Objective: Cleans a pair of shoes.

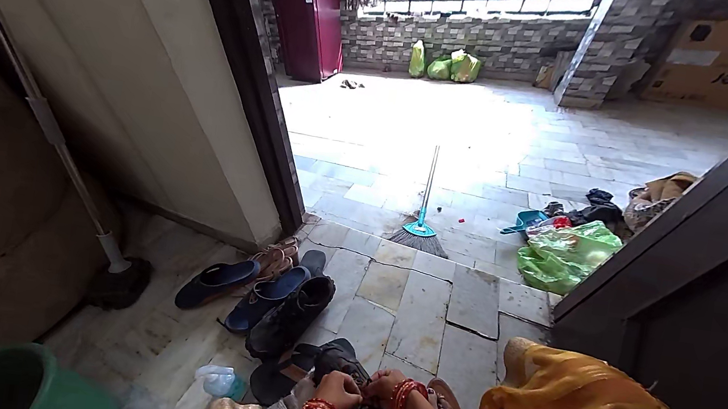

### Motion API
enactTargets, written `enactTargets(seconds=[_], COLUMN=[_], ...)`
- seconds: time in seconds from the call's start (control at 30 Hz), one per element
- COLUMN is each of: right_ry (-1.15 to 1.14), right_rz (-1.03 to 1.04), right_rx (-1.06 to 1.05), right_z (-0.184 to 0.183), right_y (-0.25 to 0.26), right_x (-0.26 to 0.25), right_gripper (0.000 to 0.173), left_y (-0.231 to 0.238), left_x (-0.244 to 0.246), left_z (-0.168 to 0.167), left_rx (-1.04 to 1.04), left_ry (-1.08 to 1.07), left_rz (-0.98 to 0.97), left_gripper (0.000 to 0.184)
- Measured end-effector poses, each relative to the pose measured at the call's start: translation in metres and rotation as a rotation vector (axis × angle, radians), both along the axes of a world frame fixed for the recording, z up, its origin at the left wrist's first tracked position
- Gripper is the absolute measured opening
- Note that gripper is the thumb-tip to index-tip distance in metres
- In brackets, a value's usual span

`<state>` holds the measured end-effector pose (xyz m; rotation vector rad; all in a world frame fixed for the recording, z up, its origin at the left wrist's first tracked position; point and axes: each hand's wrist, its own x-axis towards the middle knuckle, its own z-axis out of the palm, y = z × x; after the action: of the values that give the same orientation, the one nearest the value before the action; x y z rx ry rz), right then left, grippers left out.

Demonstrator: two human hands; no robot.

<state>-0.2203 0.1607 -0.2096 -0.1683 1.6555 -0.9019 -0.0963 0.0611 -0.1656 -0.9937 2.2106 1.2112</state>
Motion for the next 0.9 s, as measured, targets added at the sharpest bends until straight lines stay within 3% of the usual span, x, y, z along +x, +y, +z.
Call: enactTargets(seconds=[0.2,0.33,0.47,0.6,0.9], right_ry=[0.286,0.433,0.555,0.747,0.885], right_rz=[0.357,0.554,0.584,0.738,0.829], right_rx=[0.045,0.060,-0.068,-0.224,-0.265], right_z=[0.012,0.025,0.026,0.026,0.029], right_y=[0.000,-0.002,0.001,-0.001,0.002], right_x=[-0.007,-0.006,-0.004,0.003,0.020], right_gripper=[0.026,0.029,0.029,0.018,0.027], left_y=[0.011,0.010,0.010,0.010,0.006], left_x=[-0.009,-0.011,-0.011,-0.013,-0.006], left_z=[0.000,-0.003,-0.008,-0.003,-0.017], left_rx=[-0.096,0.042,0.127,0.120,0.390], left_ry=[0.089,0.112,0.046,-0.024,0.086], left_rz=[0.030,-0.009,0.072,0.061,0.327], left_gripper=[0.040,0.050,0.039,0.042,0.040])
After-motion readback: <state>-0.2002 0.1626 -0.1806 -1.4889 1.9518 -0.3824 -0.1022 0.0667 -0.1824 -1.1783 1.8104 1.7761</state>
